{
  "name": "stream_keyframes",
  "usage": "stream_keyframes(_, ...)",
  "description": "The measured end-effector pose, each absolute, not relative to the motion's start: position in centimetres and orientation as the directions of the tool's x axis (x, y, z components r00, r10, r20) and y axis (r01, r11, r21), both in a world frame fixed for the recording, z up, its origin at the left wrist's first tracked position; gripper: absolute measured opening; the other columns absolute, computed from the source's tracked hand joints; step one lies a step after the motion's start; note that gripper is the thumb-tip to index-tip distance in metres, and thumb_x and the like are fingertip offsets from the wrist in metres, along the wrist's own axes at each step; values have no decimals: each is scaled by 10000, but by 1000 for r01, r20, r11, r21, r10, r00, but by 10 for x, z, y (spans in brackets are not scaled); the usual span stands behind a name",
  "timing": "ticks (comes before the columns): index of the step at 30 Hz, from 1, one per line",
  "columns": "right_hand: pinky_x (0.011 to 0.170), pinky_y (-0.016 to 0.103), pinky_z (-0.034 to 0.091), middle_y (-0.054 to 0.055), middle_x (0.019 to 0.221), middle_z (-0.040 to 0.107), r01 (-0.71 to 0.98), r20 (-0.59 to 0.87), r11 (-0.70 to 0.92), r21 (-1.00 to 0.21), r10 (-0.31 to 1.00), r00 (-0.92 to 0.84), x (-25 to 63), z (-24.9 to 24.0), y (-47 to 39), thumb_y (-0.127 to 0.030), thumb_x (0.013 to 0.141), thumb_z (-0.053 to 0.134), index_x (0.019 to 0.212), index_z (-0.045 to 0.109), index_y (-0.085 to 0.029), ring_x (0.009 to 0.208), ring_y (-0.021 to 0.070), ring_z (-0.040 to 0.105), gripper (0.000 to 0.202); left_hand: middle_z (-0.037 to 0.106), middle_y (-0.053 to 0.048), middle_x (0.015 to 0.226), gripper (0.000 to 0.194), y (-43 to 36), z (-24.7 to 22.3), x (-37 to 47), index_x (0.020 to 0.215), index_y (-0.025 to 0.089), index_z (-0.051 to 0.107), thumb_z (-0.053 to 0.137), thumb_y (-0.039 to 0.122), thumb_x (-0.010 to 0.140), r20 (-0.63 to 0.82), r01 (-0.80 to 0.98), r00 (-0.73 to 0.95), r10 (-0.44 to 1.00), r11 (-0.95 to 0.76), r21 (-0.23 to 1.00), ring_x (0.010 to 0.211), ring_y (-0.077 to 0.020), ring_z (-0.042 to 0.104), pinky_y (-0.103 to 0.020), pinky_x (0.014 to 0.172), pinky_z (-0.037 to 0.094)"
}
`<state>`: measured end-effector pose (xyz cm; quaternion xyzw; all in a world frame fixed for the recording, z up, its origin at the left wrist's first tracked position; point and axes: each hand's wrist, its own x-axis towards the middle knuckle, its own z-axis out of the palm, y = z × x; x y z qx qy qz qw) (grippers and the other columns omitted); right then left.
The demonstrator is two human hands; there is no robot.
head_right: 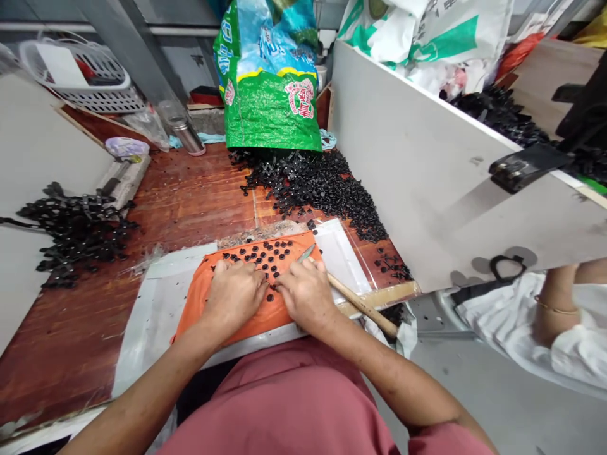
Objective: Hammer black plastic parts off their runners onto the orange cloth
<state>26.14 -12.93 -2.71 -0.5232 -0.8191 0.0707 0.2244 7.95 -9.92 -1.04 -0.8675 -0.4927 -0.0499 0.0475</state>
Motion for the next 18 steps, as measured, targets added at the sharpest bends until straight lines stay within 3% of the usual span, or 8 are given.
stream_keyframes(6,829,395,280,51,904,664,833,295,422,-358,898,-327,276,-23,-134,-210,976,633,926,749,-225,923,229,524,127,675,-81,757,289,-106,-20,76,742,183,708,514,142,952,227,830,558,798,-540,-142,794,-261,576,-437,752,307)
stream_keyframes(12,851,419,283,60,905,676,876,228,423,-232,899,-374,254,-30,-129,-304,952,674,891,747,-200,937,251,513,140,702,-78,813,209,-108,-8,77,812,199,741,577,211,941,169,839,539,825,-544,-15,815,-264,588,-428,754,302)
stream_keyframes(15,822,424,281,66,862,671,878,235,418,-234,901,-366,251,-32,-124,-252,952,653,832,739,-179,908,249,511,164,705,-70,829,195,-106,-10,80,813,204,743,590,173,929,127,804,586,800,-594,28,831,-254,593,-416,752,299)
stream_keyframes(18,813,426,280,64,848,669,869,254,426,-251,895,-366,250,-35,-122,-245,952,650,804,734,-181,903,246,510,182,691,-60,797,217,-107,-14,77,777,200,732,593,168,941,181,796,590,787,-605,33,808,-239,580,-406,749,297)
